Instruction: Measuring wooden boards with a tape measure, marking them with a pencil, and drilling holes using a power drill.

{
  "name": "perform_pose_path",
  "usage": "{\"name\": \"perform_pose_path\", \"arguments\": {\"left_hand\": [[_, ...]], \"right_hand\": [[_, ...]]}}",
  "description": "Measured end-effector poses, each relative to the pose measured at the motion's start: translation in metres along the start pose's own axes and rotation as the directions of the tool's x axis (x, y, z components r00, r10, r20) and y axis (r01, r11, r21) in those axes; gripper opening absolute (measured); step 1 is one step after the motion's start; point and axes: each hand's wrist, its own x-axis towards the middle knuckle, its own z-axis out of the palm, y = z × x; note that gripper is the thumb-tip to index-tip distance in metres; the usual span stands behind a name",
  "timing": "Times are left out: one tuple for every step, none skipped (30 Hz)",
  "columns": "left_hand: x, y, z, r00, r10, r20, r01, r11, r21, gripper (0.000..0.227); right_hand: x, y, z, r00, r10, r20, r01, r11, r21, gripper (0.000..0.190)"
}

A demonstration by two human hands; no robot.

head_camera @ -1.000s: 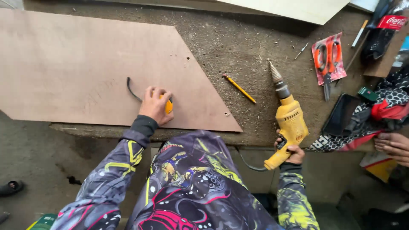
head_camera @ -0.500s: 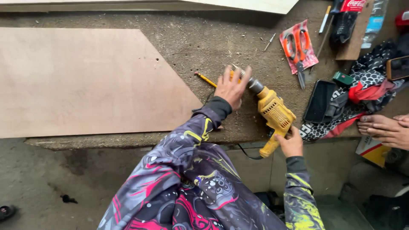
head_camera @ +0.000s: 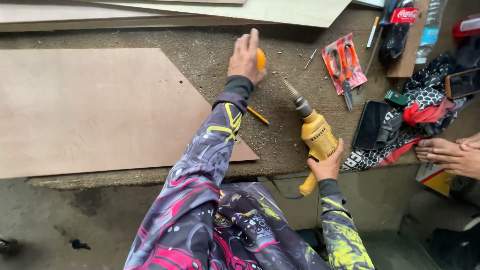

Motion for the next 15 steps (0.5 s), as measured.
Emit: {"name": "perform_pose_path", "arguments": {"left_hand": [[-0.004,0.0,-0.002,0.994,-0.088,-0.068,0.084,0.995,-0.053,0.114],[-0.006,0.002,-0.004,0.976,-0.176,-0.132,0.161,0.98,-0.115,0.116],[-0.008,0.012,0.003,0.978,-0.165,-0.127,0.149,0.981,-0.123,0.116],[-0.012,0.018,0.009,0.959,-0.185,-0.217,0.171,0.982,-0.079,0.108],[-0.016,0.025,0.015,0.931,-0.2,-0.307,0.198,0.98,-0.038,0.101],[-0.02,0.038,0.015,0.932,-0.195,-0.306,0.191,0.981,-0.043,0.101],[-0.025,0.051,0.016,0.969,-0.088,-0.229,0.081,0.996,-0.036,0.101],[-0.032,0.06,0.016,0.989,0.024,-0.146,-0.03,0.999,-0.034,0.101],[-0.03,0.059,0.024,0.989,0.03,-0.142,-0.035,0.999,-0.035,0.101],[-0.03,0.06,0.033,0.994,0.094,-0.049,-0.097,0.993,-0.071,0.127],[-0.032,0.061,0.041,0.986,0.161,0.042,-0.155,0.981,-0.114,0.153],[-0.047,0.053,0.025,0.99,0.135,0.046,-0.13,0.987,-0.099,0.153],[-0.064,0.044,0.007,0.984,0.174,-0.043,-0.178,0.973,-0.143,0.141],[-0.076,0.032,-0.015,0.969,0.203,-0.143,-0.227,0.959,-0.171,0.13],[-0.102,-0.006,-0.039,0.973,0.176,-0.148,-0.197,0.969,-0.147,0.13]], "right_hand": [[-0.003,0.003,0.002,0.998,0.06,-0.008,-0.059,0.995,0.077,0.116],[-0.004,0.005,0.001,0.993,0.119,-0.018,-0.115,0.981,0.154,0.11],[-0.007,0.014,0.004,0.991,0.129,-0.029,-0.123,0.98,0.154,0.11],[-0.01,0.021,0.009,0.986,0.154,-0.058,-0.136,0.963,0.234,0.109],[-0.014,0.028,0.014,0.98,0.18,-0.085,-0.145,0.939,0.313,0.107],[-0.013,0.029,0.015,0.979,0.183,-0.092,-0.146,0.938,0.314,0.107],[-0.013,0.031,0.017,0.974,0.185,-0.129,-0.134,0.935,0.329,0.107],[-0.016,0.032,0.022,0.968,0.191,-0.16,-0.126,0.93,0.346,0.107],[-0.019,0.026,0.029,0.967,0.198,-0.162,-0.132,0.928,0.348,0.107],[-0.022,0.022,0.032,0.964,0.176,-0.198,-0.092,0.922,0.376,0.107],[-0.027,0.019,0.036,0.96,0.156,-0.234,-0.051,0.914,0.402,0.108],[-0.025,0.035,0.039,0.968,0.143,-0.209,-0.049,0.915,0.4,0.108],[-0.025,0.049,0.043,0.96,0.159,-0.229,-0.098,0.961,0.257,0.124],[-0.018,0.057,0.049,0.956,0.154,-0.249,-0.129,0.985,0.112,0.142],[-0.027,0.047,0.062,0.967,0.129,-0.22,-0.106,0.988,0.113,0.142]]}}
